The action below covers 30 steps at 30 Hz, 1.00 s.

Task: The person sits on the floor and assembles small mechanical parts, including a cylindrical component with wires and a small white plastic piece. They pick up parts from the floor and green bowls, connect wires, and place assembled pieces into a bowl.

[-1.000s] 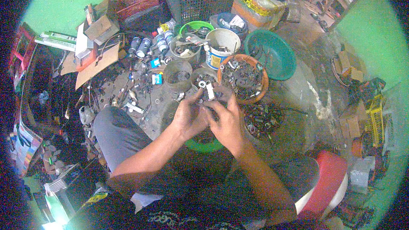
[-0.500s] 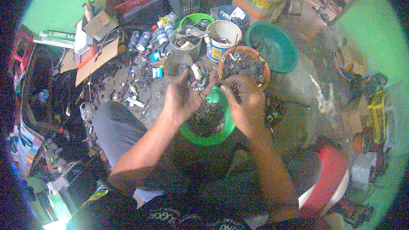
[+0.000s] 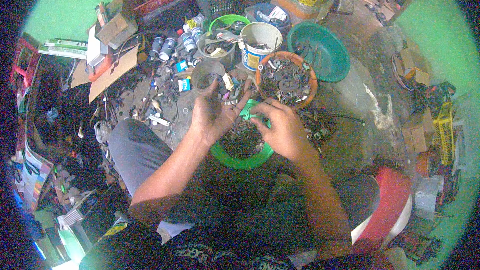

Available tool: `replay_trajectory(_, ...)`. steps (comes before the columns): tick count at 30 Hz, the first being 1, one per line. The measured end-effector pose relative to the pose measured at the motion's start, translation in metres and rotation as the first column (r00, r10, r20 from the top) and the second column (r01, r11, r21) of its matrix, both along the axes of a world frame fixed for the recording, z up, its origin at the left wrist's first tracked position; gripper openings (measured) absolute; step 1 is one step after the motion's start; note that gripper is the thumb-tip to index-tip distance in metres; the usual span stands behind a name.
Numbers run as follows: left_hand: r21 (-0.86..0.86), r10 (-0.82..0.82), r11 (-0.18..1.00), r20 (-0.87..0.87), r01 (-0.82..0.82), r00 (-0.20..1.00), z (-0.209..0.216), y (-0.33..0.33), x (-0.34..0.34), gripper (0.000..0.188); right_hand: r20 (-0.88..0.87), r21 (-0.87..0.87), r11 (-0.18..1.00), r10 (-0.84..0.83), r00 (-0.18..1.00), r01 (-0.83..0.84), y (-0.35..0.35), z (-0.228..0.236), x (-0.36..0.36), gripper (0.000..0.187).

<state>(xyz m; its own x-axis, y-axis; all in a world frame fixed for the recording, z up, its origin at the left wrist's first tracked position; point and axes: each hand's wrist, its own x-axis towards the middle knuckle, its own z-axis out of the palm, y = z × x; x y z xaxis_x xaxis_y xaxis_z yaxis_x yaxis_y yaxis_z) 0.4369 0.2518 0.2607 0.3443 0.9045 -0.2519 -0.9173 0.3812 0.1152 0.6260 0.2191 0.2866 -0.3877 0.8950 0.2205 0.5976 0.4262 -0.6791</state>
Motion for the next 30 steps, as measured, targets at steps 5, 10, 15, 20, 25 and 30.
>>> replay_trajectory(5,0.017,-0.042,0.999,-0.055,0.043,0.998,0.007,-0.007,0.006,0.044,-0.127,0.093,0.993,-0.055,0.990,0.067,-0.002,0.005,-0.006,0.016)
replay_trajectory(10,0.105,-0.130,0.986,-0.008,0.131,0.991,-0.002,-0.013,0.008,0.045,-0.169,0.131,0.989,-0.038,0.985,0.061,-0.003,0.003,-0.012,0.019)
replay_trajectory(15,0.134,-0.190,0.975,0.067,0.180,0.979,-0.005,-0.015,0.008,0.044,-0.154,0.157,0.979,-0.105,0.983,0.129,-0.009,-0.001,-0.022,0.025)
replay_trajectory(20,0.025,-0.141,0.990,-0.025,0.142,0.990,0.001,-0.018,0.014,0.043,-0.153,0.085,0.971,-0.208,0.966,0.223,-0.010,-0.008,-0.023,0.029)
replay_trajectory(25,0.084,-0.155,0.984,0.001,0.154,0.988,-0.007,-0.018,0.013,0.045,-0.152,0.076,0.976,-0.189,0.970,0.202,-0.010,-0.006,-0.027,0.028)
replay_trajectory(30,0.074,-0.147,0.986,-0.022,0.148,0.989,0.005,-0.021,0.018,0.048,-0.148,0.034,0.986,-0.156,0.977,0.163,-0.011,-0.004,-0.026,0.029)
